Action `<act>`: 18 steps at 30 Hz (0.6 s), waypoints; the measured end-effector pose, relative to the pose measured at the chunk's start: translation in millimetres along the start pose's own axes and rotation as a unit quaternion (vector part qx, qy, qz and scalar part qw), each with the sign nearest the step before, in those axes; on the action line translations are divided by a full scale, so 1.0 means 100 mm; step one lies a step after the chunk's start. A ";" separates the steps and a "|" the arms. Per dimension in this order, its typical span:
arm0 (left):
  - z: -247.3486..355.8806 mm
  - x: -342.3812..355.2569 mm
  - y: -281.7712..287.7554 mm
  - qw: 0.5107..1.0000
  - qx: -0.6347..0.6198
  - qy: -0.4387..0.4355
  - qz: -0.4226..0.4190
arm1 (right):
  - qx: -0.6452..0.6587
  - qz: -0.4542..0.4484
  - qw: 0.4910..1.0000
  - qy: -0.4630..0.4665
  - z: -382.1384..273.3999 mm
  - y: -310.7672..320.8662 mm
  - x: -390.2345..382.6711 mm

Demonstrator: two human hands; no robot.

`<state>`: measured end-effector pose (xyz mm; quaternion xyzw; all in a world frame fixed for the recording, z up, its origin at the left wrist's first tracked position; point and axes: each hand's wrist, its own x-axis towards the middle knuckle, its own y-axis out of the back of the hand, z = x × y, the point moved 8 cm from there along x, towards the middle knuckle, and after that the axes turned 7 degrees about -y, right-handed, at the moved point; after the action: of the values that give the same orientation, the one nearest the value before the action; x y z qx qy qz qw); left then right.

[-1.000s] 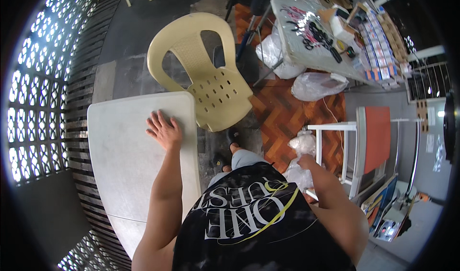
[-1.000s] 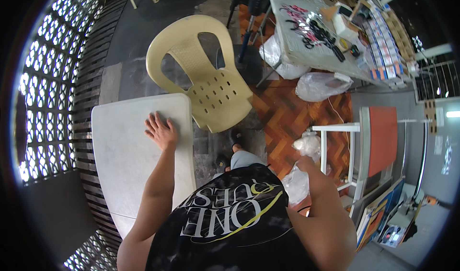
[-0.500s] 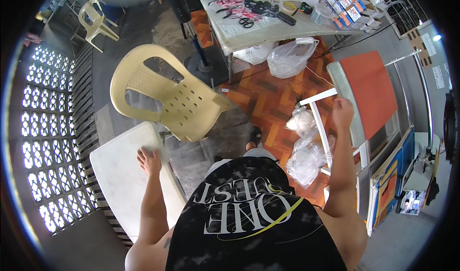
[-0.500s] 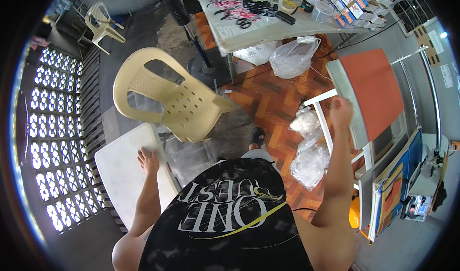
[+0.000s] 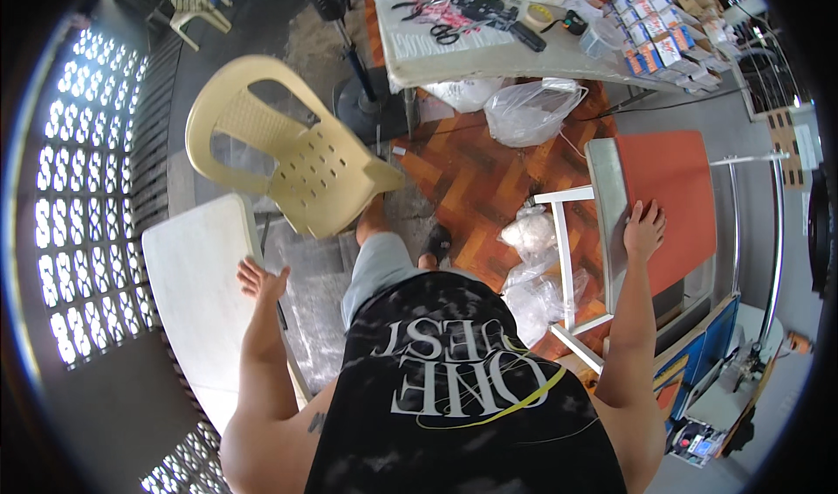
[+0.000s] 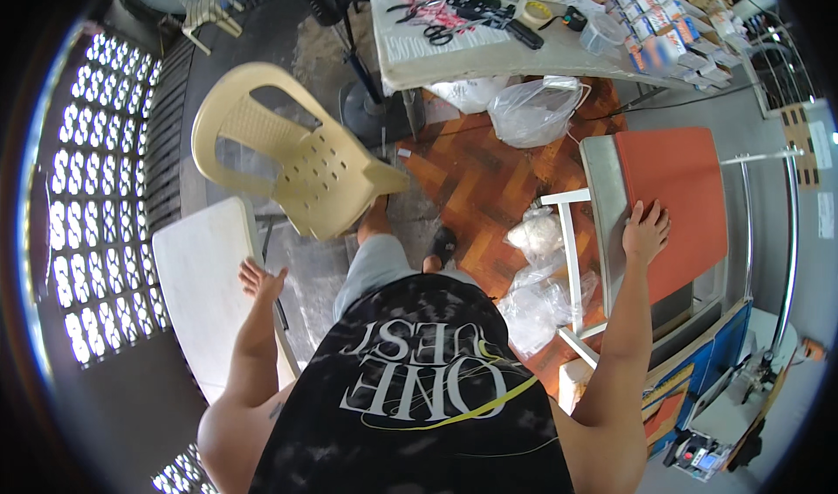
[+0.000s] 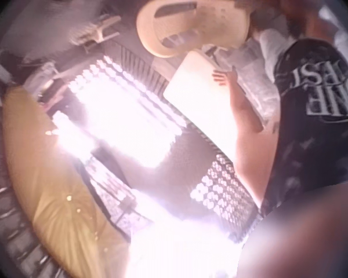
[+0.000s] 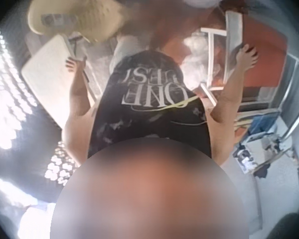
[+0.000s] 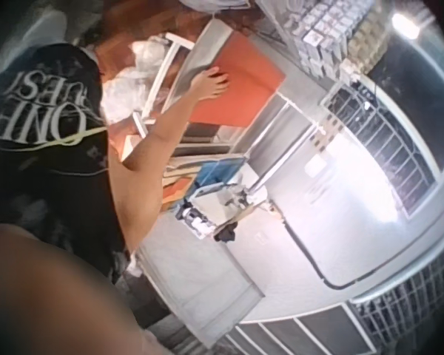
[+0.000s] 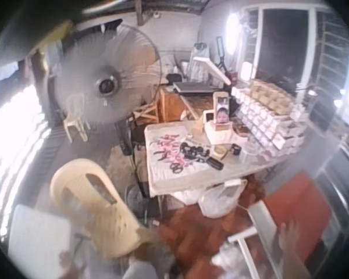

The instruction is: The person moves a plastic chair and a white board, then adjusts a standing fan. They handle a red sheet on a machine, pick up a small black device, and place it back. The person then walks through the room.

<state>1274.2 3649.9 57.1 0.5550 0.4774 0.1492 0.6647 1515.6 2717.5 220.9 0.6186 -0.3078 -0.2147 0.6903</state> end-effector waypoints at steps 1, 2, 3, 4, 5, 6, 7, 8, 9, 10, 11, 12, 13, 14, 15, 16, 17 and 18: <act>0.01 0.00 -0.02 1.000 0.002 0.004 -0.002 | 0.004 -0.004 1.000 0.004 -0.01 0.00 0.00; 0.02 0.02 -0.03 1.000 0.001 0.007 -0.003 | 0.003 -0.004 1.000 0.005 -0.01 0.01 0.00; 0.04 0.02 0.00 1.000 0.004 0.006 0.010 | -0.005 -0.009 1.000 0.001 -0.01 0.01 0.00; 0.04 0.02 -0.01 1.000 0.003 0.013 -0.004 | 0.004 0.001 1.000 0.007 -0.02 0.03 -0.01; 0.06 0.03 0.01 1.000 0.006 0.015 -0.003 | 0.005 0.005 1.000 0.008 -0.03 0.03 -0.02; 0.07 0.04 0.03 1.000 0.012 0.015 -0.002 | -0.004 0.004 1.000 0.002 -0.02 0.02 -0.03; 0.07 0.03 0.04 1.000 0.018 0.021 -0.010 | 0.007 0.008 1.000 0.006 -0.02 0.02 -0.04; 0.08 0.03 0.04 1.000 0.015 0.019 -0.013 | 0.009 0.010 1.000 0.005 -0.02 0.02 -0.04; 0.07 0.01 0.04 1.000 0.009 0.018 -0.015 | 0.008 0.020 1.000 0.007 -0.03 0.03 -0.04; 0.06 -0.01 0.04 1.000 0.004 0.021 -0.017 | 0.006 0.013 1.000 0.003 -0.03 0.02 -0.04; 0.06 -0.03 0.04 1.000 0.006 0.019 -0.020 | 0.001 0.013 1.000 -0.001 -0.02 0.02 -0.04; 0.05 -0.06 0.04 1.000 0.008 0.019 -0.021 | -0.009 0.010 1.000 -0.004 -0.03 0.02 -0.04; 0.06 -0.08 0.05 0.999 0.005 0.022 -0.024 | -0.006 0.017 1.000 -0.004 -0.04 0.04 -0.03; 0.07 -0.10 0.07 0.999 0.013 0.022 -0.024 | -0.010 0.019 1.000 -0.001 -0.05 0.05 -0.03; 0.09 -0.13 0.09 0.999 0.016 0.025 -0.026 | -0.021 0.016 1.000 0.003 -0.07 0.05 -0.03; 0.11 -0.16 0.12 0.999 0.018 0.039 -0.034 | -0.015 0.013 1.000 0.000 -0.07 0.05 -0.03; 0.16 -0.20 0.16 0.999 0.020 0.042 -0.027 | -0.023 0.016 1.000 -0.002 -0.07 0.06 -0.04; 0.29 -0.20 0.21 0.998 -0.013 0.054 -0.006 | -0.015 0.003 1.000 -0.002 -0.06 0.05 -0.04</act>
<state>1294.4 3625.5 82.8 0.5342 0.5140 0.1814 0.6461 1516.6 2725.5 224.7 0.6073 -0.3077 -0.2187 0.6991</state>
